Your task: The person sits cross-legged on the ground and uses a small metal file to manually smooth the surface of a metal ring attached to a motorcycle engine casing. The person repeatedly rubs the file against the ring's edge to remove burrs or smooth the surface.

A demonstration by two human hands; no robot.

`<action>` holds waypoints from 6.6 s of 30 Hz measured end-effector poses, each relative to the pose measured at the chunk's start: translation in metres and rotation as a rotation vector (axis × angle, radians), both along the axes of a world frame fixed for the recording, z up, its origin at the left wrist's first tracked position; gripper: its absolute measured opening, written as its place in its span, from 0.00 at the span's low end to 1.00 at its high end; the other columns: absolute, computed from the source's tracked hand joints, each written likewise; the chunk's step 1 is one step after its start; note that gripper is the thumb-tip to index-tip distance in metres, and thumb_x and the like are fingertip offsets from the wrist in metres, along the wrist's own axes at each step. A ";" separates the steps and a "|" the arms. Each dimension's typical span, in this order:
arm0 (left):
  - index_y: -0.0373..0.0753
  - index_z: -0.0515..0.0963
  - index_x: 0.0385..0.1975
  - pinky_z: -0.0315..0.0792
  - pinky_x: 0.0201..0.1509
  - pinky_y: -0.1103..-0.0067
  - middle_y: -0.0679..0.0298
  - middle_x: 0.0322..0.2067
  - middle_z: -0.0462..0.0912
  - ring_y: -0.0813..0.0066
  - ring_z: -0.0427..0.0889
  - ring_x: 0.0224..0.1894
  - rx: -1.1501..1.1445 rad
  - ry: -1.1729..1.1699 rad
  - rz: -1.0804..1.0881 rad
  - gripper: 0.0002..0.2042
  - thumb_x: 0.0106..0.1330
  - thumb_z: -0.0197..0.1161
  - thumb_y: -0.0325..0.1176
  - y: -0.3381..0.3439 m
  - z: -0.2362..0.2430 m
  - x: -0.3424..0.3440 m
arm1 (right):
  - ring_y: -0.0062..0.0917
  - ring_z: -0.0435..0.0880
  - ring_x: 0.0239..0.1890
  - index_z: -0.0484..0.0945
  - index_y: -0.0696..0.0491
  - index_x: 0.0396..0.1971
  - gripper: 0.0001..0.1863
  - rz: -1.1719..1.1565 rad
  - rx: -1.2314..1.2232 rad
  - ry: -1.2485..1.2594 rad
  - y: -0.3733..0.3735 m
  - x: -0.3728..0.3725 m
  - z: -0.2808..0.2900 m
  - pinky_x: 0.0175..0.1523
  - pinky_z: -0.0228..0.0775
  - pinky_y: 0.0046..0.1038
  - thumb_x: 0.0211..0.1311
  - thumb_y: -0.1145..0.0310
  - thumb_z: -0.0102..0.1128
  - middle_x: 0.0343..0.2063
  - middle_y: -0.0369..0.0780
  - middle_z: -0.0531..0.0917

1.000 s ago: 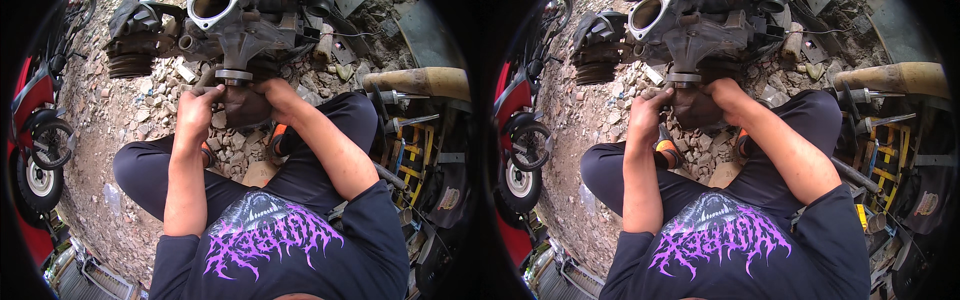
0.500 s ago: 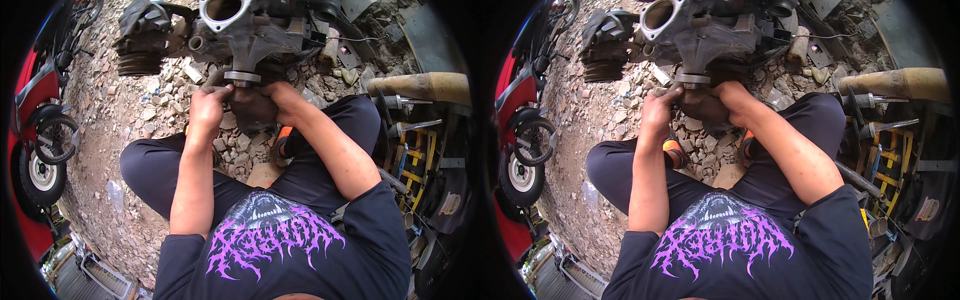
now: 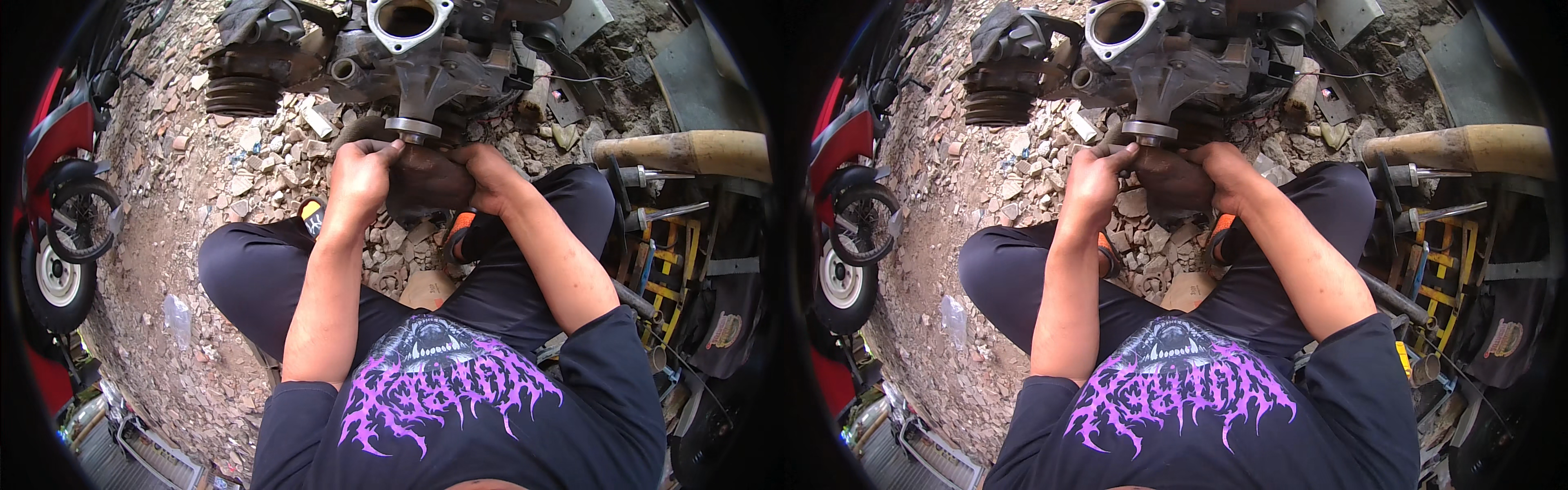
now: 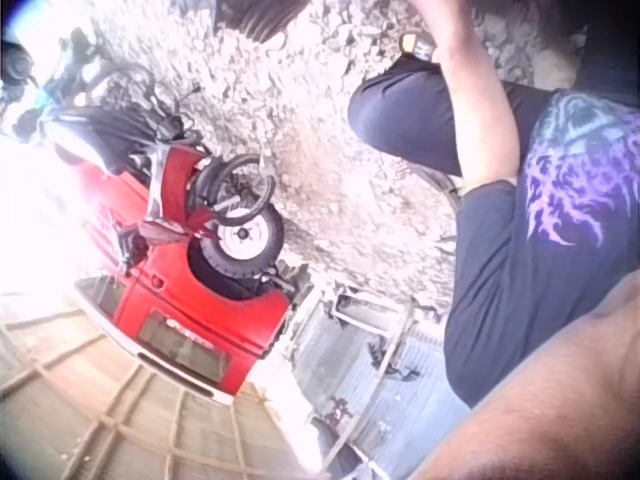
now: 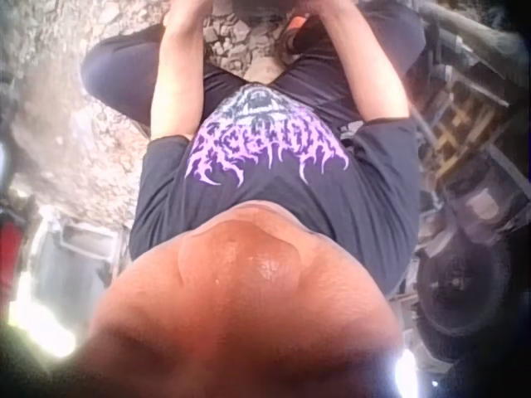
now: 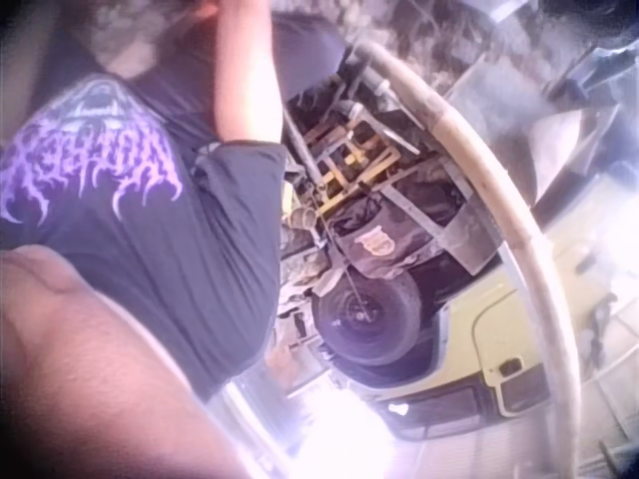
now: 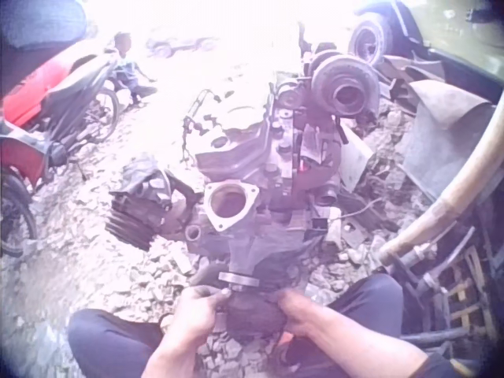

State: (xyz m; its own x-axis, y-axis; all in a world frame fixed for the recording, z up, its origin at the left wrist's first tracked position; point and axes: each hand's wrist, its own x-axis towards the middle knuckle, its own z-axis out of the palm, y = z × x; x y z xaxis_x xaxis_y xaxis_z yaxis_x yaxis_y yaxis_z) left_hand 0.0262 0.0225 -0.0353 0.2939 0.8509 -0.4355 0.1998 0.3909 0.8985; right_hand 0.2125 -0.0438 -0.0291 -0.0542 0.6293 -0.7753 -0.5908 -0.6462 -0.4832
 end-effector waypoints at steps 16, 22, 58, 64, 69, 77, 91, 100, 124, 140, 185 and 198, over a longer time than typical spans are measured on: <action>0.26 0.84 0.35 0.74 0.40 0.79 0.60 0.31 0.87 0.77 0.82 0.32 -0.113 -0.065 0.022 0.12 0.73 0.66 0.32 0.007 0.011 -0.018 | 0.33 0.91 0.42 0.76 0.67 0.56 0.17 0.000 0.055 -0.158 0.009 -0.023 -0.003 0.49 0.88 0.36 0.75 0.74 0.48 0.47 0.49 0.86; 0.31 0.85 0.36 0.70 0.42 0.81 0.67 0.31 0.85 0.82 0.78 0.33 -0.036 0.172 -0.141 0.10 0.73 0.67 0.34 -0.017 0.010 -0.007 | 0.31 0.91 0.38 0.79 0.68 0.52 0.15 0.065 -0.018 -0.174 -0.019 0.000 0.005 0.42 0.87 0.31 0.76 0.72 0.53 0.43 0.47 0.87; 0.27 0.86 0.37 0.70 0.39 0.81 0.63 0.30 0.87 0.81 0.78 0.31 -0.124 0.000 0.055 0.11 0.71 0.68 0.32 0.011 0.015 -0.016 | 0.27 0.90 0.40 0.83 0.66 0.46 0.12 0.046 0.181 -0.345 0.002 -0.023 -0.027 0.47 0.83 0.30 0.74 0.72 0.58 0.41 0.44 0.88; 0.31 0.85 0.37 0.65 0.34 0.83 0.67 0.28 0.85 0.85 0.75 0.28 -0.037 0.019 -0.001 0.10 0.73 0.66 0.34 -0.002 0.009 -0.007 | 0.26 0.89 0.41 0.82 0.65 0.48 0.12 -0.032 0.151 -0.175 -0.006 -0.012 -0.021 0.48 0.83 0.29 0.74 0.74 0.56 0.42 0.43 0.88; 0.30 0.85 0.39 0.69 0.42 0.83 0.63 0.32 0.87 0.80 0.80 0.33 -0.137 -0.056 0.019 0.10 0.73 0.66 0.33 0.012 0.014 -0.020 | 0.27 0.90 0.41 0.80 0.66 0.52 0.14 0.087 0.141 -0.257 0.006 -0.020 -0.029 0.48 0.84 0.30 0.74 0.75 0.54 0.46 0.45 0.87; 0.30 0.85 0.43 0.69 0.40 0.82 0.66 0.34 0.87 0.83 0.78 0.32 -0.034 0.041 -0.054 0.11 0.72 0.67 0.33 -0.001 0.020 -0.018 | 0.23 0.87 0.38 0.83 0.65 0.49 0.14 0.114 0.229 -0.300 -0.006 -0.011 -0.018 0.45 0.80 0.28 0.75 0.70 0.56 0.42 0.42 0.88; 0.26 0.85 0.43 0.71 0.39 0.82 0.63 0.33 0.87 0.81 0.78 0.32 -0.085 0.005 0.046 0.14 0.73 0.67 0.34 0.009 0.014 -0.029 | 0.19 0.85 0.38 0.84 0.65 0.47 0.18 0.148 0.288 -0.342 -0.007 -0.021 -0.007 0.46 0.76 0.24 0.76 0.63 0.59 0.40 0.40 0.89; 0.32 0.86 0.43 0.66 0.33 0.85 0.70 0.31 0.85 0.86 0.74 0.28 -0.065 0.021 -0.010 0.12 0.73 0.67 0.36 0.006 0.009 -0.019 | 0.14 0.80 0.35 0.87 0.58 0.42 0.12 0.196 0.317 -0.454 -0.010 -0.005 -0.007 0.38 0.67 0.22 0.72 0.64 0.62 0.35 0.34 0.87; 0.28 0.87 0.35 0.72 0.36 0.81 0.64 0.28 0.87 0.81 0.79 0.29 -0.069 0.006 0.054 0.12 0.69 0.71 0.34 -0.006 0.016 -0.006 | 0.27 0.86 0.34 0.86 0.65 0.44 0.21 0.395 0.395 -0.861 -0.001 -0.009 0.006 0.45 0.75 0.30 0.70 0.58 0.65 0.33 0.46 0.90; 0.29 0.87 0.38 0.71 0.38 0.83 0.65 0.30 0.87 0.82 0.80 0.30 -0.132 -0.048 -0.007 0.15 0.70 0.71 0.40 0.001 0.026 -0.017 | 0.27 0.89 0.38 0.84 0.65 0.46 0.14 -0.020 0.181 -0.175 -0.003 0.001 -0.007 0.47 0.81 0.29 0.69 0.70 0.62 0.40 0.45 0.89; 0.31 0.88 0.36 0.77 0.43 0.81 0.64 0.31 0.90 0.82 0.84 0.35 0.206 -0.051 -0.306 0.06 0.63 0.72 0.25 -0.007 0.046 -0.023 | 0.25 0.87 0.45 0.78 0.60 0.50 0.13 0.269 0.653 -0.751 -0.034 -0.028 0.026 0.51 0.77 0.29 0.68 0.76 0.61 0.41 0.45 0.88; 0.31 0.87 0.44 0.79 0.47 0.80 0.61 0.37 0.91 0.80 0.86 0.39 0.257 -0.048 -0.178 0.09 0.68 0.70 0.27 -0.001 0.025 -0.021 | 0.21 0.87 0.32 0.89 0.59 0.38 0.08 0.102 0.679 -1.127 -0.027 -0.020 0.020 0.38 0.76 0.25 0.60 0.73 0.74 0.31 0.40 0.89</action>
State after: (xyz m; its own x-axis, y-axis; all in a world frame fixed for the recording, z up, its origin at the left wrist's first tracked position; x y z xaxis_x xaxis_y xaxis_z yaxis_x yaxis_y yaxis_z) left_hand 0.0050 0.0215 -0.0107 0.4634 0.8646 -0.1945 0.1997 0.1119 0.9734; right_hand 0.1926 -0.0712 -0.0088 0.3391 0.9399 0.0400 0.3824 -0.0989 -0.9187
